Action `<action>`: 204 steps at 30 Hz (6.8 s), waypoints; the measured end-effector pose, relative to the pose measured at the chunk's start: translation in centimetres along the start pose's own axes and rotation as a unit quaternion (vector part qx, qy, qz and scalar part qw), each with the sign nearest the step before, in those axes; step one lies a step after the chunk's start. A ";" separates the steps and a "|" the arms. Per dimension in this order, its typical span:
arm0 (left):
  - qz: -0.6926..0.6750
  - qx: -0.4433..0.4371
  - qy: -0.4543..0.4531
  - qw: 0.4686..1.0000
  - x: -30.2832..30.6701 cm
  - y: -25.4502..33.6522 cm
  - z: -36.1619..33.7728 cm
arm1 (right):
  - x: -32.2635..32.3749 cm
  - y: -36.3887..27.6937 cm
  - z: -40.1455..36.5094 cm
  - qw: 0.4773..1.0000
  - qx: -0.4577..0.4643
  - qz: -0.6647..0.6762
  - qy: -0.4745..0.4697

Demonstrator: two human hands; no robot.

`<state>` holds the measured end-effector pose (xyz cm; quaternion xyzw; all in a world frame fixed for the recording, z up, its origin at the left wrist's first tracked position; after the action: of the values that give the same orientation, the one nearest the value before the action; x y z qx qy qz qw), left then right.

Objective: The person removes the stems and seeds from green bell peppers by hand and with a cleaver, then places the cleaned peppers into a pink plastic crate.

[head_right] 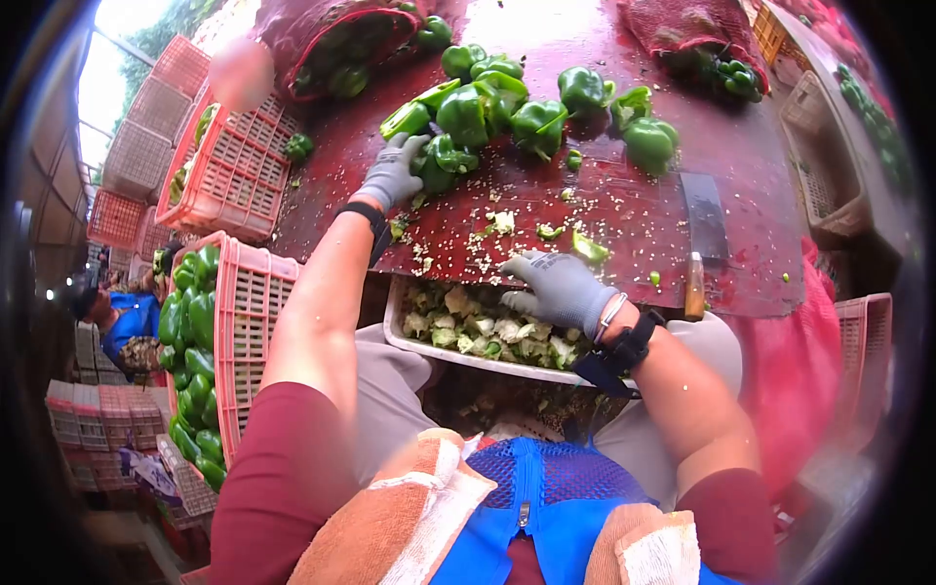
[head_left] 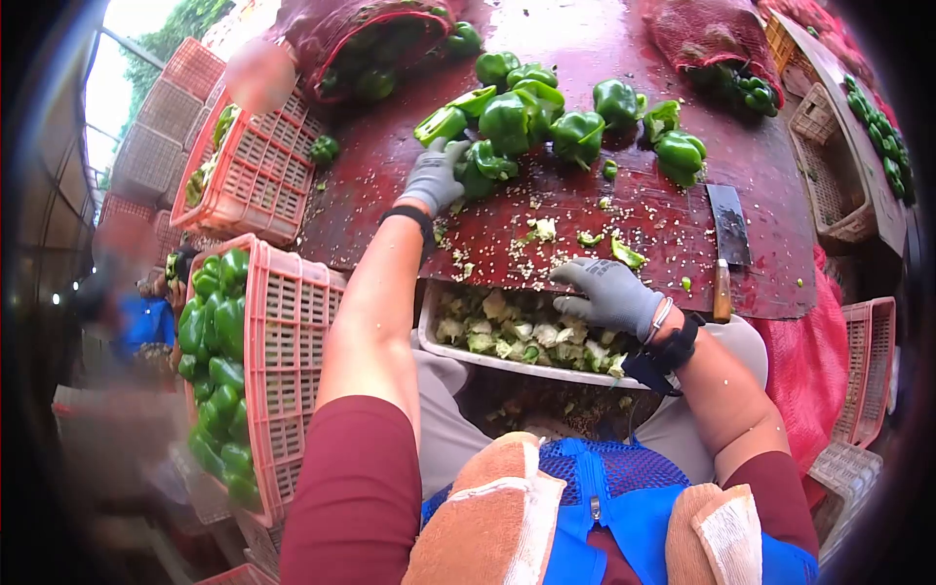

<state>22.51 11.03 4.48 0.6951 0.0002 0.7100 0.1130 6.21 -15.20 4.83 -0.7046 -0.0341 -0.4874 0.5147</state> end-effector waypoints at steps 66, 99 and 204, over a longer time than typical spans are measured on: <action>-0.533 -0.097 -0.115 0.832 2.5 21.8 -16.9 | 3.2 0.2 -1.8 0.718 -0.008 0.693 0.073; -0.781 -0.002 -0.082 0.619 2.2 15.8 -16.8 | 1.3 -4.3 -0.7 0.662 -0.030 0.748 0.036; -0.095 0.062 0.222 0.968 30.6 -12.4 -54.8 | -18.3 -49.5 18.1 0.729 0.172 0.650 -0.129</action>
<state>-29.84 36.65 30.86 0.5227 0.1351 0.8310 0.1339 -18.78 30.05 25.94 -0.5106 0.2825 0.0760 0.8085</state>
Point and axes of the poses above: each hand's wrist, its own z-axis towards the middle knuckle, its own x-axis out of the back of the hand, y = z × x, the point moved 8 cm from there along z, towards the middle knuckle, and after that the axes turned 2 degrees about z, right-handed, at the moved point
